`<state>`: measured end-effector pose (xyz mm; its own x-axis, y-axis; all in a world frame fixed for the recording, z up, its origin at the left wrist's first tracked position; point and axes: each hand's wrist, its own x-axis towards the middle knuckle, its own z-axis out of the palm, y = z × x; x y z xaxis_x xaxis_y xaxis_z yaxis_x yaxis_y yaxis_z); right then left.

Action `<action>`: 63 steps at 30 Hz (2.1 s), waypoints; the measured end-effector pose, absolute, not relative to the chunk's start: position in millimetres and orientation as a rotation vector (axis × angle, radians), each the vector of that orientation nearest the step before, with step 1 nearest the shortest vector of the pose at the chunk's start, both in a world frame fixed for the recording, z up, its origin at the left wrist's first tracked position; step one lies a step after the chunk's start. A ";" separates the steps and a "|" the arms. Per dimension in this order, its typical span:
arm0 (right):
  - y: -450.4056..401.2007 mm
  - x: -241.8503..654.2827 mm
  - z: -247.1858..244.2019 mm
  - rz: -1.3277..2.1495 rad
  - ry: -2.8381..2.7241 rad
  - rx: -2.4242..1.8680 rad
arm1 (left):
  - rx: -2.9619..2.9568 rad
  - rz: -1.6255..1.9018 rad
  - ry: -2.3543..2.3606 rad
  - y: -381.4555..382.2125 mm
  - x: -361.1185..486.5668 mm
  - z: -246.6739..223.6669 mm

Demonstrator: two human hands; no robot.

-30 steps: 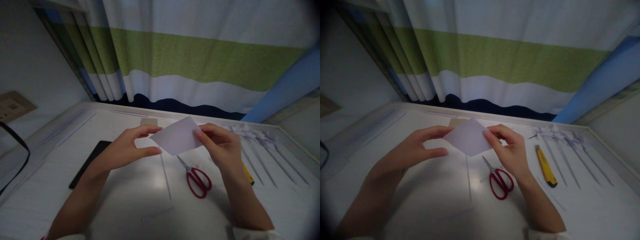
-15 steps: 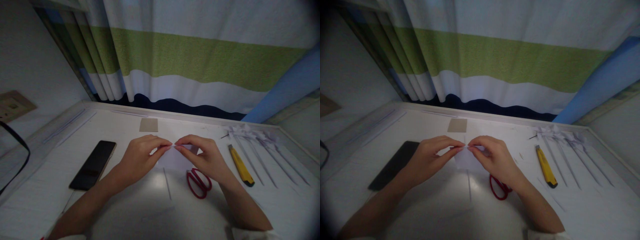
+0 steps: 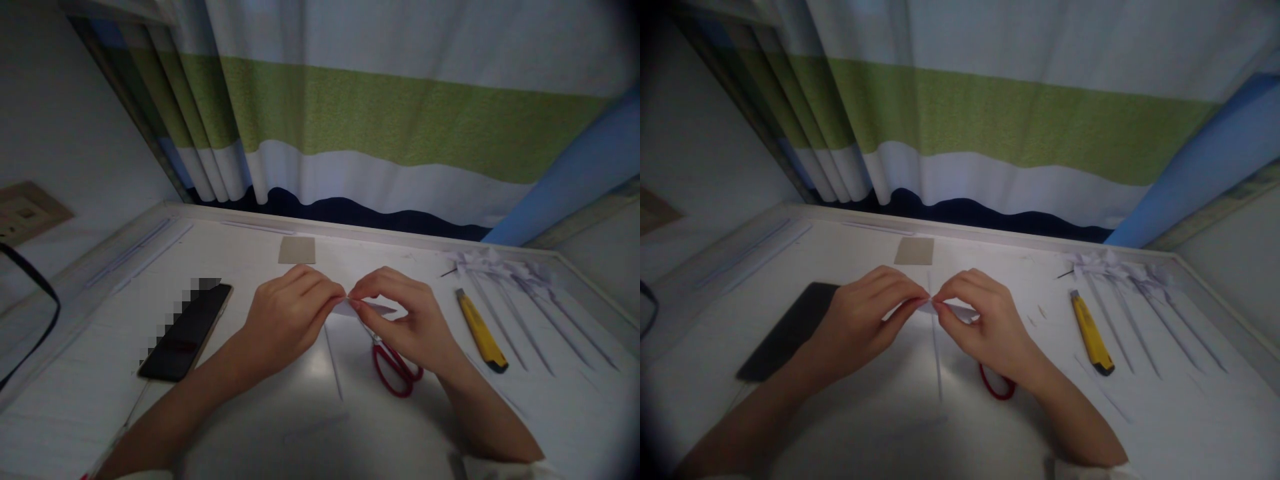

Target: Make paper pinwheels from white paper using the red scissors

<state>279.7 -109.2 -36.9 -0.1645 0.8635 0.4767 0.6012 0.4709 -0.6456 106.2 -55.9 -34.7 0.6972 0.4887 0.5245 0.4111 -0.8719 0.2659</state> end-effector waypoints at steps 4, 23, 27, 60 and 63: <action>-111.6 278.9 -35.3 0.378 -1.831 -1.240 | 2.815 0.913 0.733 -56.6 105.4 -34.0; -102.2 303.6 -35.8 0.069 -1.696 -1.487 | 2.714 1.415 1.137 -43.3 70.8 -14.4; -101.9 307.7 -32.6 0.073 -1.612 -1.477 | 2.623 1.541 1.215 -43.6 67.7 -11.1; -109.5 282.4 -37.0 0.221 -2.106 -1.350 | 2.934 0.803 0.786 -57.7 105.3 -36.8; -110.6 287.0 -33.7 0.233 -2.031 -1.306 | 2.934 0.861 0.816 -53.7 102.6 -37.1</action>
<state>287.0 -110.6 -33.7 -0.2459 0.8539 0.4587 0.7280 0.4751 -0.4942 102.6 -53.7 -37.1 0.7192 0.4717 0.5101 0.4844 -0.8668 0.1184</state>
